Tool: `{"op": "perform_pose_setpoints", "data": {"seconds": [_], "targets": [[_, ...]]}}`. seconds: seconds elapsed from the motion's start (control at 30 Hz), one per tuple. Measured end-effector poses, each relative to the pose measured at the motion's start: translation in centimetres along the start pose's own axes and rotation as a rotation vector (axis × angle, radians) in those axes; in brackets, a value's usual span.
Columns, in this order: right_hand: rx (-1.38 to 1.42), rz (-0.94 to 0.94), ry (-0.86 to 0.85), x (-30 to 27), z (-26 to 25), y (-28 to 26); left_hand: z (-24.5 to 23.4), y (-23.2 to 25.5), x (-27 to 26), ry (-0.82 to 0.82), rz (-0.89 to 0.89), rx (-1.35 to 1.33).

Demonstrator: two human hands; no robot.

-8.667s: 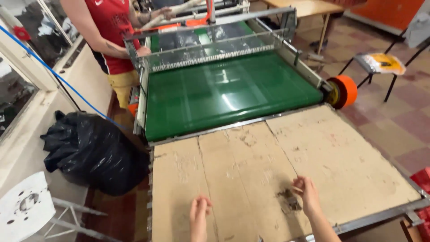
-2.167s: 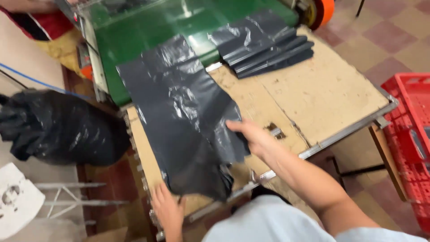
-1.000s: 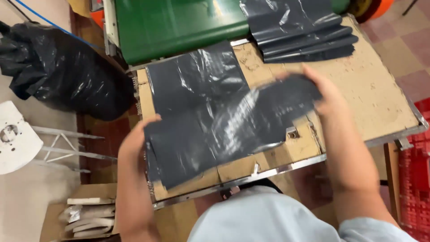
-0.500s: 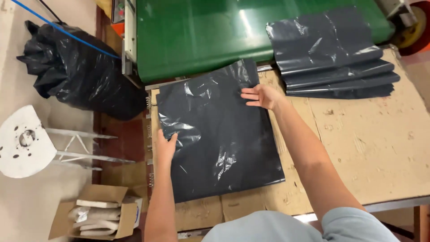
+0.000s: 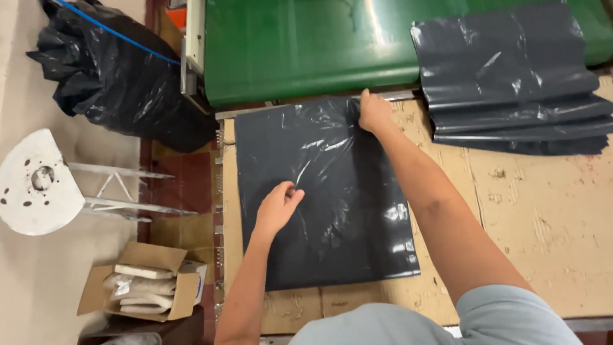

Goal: The person retrieves black plastic sheets from a green conveyor belt, folds them by hand on a wooden table, and stacks them into a red plastic crate. The process involves repeatedly picking up sheets, folding them into smaller rectangles, and placing them into the crate.

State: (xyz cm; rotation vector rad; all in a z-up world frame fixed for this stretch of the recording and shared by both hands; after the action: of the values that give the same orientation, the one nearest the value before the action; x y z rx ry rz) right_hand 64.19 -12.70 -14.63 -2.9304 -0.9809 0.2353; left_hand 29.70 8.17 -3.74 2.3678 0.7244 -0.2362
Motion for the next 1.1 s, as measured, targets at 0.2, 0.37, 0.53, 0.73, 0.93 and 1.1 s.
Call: {"op": "perform_pose_setpoints", "data": {"seconds": [0.2,0.37,0.53,0.73,0.93,1.1], "targets": [[-0.116,-0.097,0.345,-9.7,-11.1,-6.6,0.5,-1.8,-0.5,-0.535,-0.403,-0.727],[0.241,-0.557,0.695,-27.6,-20.2,-13.4,-0.4,-3.9,-2.3,-0.838,-0.505,-1.475],[0.182,-0.608,0.646,-38.8,-13.1,-14.9,5.4,-24.7,12.4,-0.467,-0.503,-1.394],[0.246,-0.517,0.207,-40.3,-7.4,-15.5,0.3,-20.9,3.7,-0.029,-0.451,-0.617],[0.239,-0.570,0.540,-31.3,-9.3,-25.4,2.0,0.7,-7.6,0.513,0.303,0.318],[0.041,-0.388,0.523,-29.4,-5.8,-20.1,3.1,-0.5,-9.4,0.289,0.251,0.379]]}}
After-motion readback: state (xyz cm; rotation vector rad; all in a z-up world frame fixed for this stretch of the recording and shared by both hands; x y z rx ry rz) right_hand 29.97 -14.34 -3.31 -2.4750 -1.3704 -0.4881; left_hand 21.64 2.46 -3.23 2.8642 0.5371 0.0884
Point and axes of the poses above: each hand's wrist, its own x-axis towards the middle knuckle, its own z-axis out of the palm, y = z × x, the point moved 9 cm from there along x, towards the middle knuckle, and after that the axes turned 13 degrees about -z, right-handed, at the moved point
